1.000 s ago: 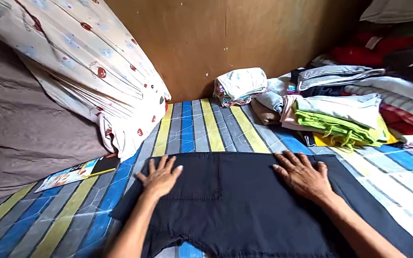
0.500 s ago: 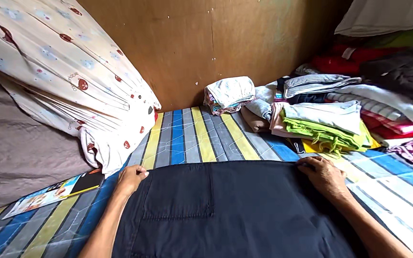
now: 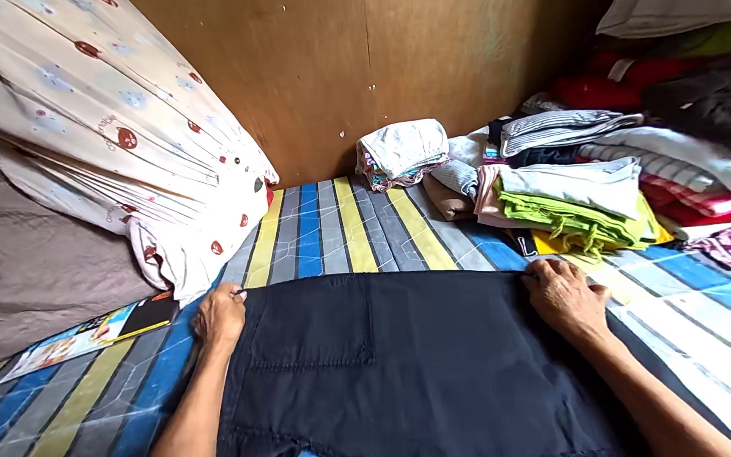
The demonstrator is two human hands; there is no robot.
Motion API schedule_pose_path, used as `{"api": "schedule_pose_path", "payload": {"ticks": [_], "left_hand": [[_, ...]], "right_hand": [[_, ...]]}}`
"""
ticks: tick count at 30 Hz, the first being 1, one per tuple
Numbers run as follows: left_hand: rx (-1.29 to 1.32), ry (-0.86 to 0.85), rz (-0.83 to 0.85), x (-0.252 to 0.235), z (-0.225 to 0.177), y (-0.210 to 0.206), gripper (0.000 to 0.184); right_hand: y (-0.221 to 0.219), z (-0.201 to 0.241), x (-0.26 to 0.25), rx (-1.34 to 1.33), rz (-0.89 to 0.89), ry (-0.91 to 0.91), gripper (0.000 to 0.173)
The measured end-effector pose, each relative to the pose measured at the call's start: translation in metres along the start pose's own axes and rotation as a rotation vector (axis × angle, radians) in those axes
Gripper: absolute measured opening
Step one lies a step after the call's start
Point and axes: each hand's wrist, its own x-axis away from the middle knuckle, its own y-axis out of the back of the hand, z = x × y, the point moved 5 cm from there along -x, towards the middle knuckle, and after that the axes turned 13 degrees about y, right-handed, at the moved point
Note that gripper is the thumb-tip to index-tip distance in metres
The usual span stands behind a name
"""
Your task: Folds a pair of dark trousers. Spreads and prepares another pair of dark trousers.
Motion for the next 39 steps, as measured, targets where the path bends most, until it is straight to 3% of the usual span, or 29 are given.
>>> {"api": "schedule_pose_path", "payload": {"ticks": [3, 7, 10, 12, 13, 15, 17, 19, 20, 23, 26, 28, 30, 34, 39], "left_hand": [[0.037, -0.009, 0.002, -0.004, 0.0, -0.007, 0.027], [0.12, -0.279, -0.02, 0.019, 0.0, 0.003, 0.034], [-0.058, -0.524, 0.252, 0.062, 0.014, 0.008, 0.047], [-0.259, -0.541, 0.389, 0.085, 0.036, 0.012, 0.06], [-0.325, -0.5, 0.421, 0.088, 0.049, 0.018, 0.061], [-0.399, -0.361, 0.463, 0.085, 0.07, 0.03, 0.056], [-0.376, -0.308, 0.404, 0.087, 0.079, 0.039, 0.054], [-0.254, -0.453, 0.238, 0.101, 0.085, 0.043, 0.057], [-0.165, -0.562, 0.168, 0.113, 0.085, 0.045, 0.063], [0.004, -0.76, 0.22, 0.147, 0.084, 0.049, 0.068], [0.037, -0.806, 0.222, 0.148, 0.094, 0.052, 0.063], [0.064, -0.773, 0.216, 0.142, 0.096, 0.057, 0.061], [0.097, -0.658, 0.188, 0.135, 0.101, 0.063, 0.052], [0.093, -0.183, 0.134, 0.131, 0.119, 0.078, 0.034], [0.018, 0.139, 0.402, 0.131, 0.11, 0.08, 0.041]], "right_hand": [[-0.002, 0.004, -0.004, 0.023, 0.03, 0.017, 0.024], [0.001, 0.003, -0.005, -0.067, -0.018, 0.095, 0.031], [0.006, 0.011, 0.005, -0.029, -0.081, 0.341, 0.039], [0.002, 0.019, 0.018, 0.051, -0.074, 0.588, 0.047], [-0.003, 0.02, 0.027, 0.068, 0.035, 0.628, 0.052], [-0.006, 0.009, 0.033, 0.08, 0.273, 0.565, 0.058], [-0.002, -0.003, 0.031, 0.092, 0.281, 0.48, 0.055], [0.006, 0.0, 0.035, 0.097, 0.199, 0.474, 0.051], [0.011, 0.01, 0.045, 0.08, 0.158, 0.549, 0.054], [0.02, 0.064, 0.096, -0.126, 0.153, 0.848, 0.072], [0.027, 0.122, 0.144, -0.305, 0.078, 1.089, 0.075], [0.019, 0.146, 0.162, -0.285, 0.013, 1.156, 0.066], [0.005, 0.154, 0.168, -0.221, -0.099, 1.171, 0.045], [0.0, 0.15, 0.152, -0.354, -0.133, 1.045, 0.027], [-0.006, 0.148, 0.143, -0.471, -0.068, 0.969, 0.026]]}}
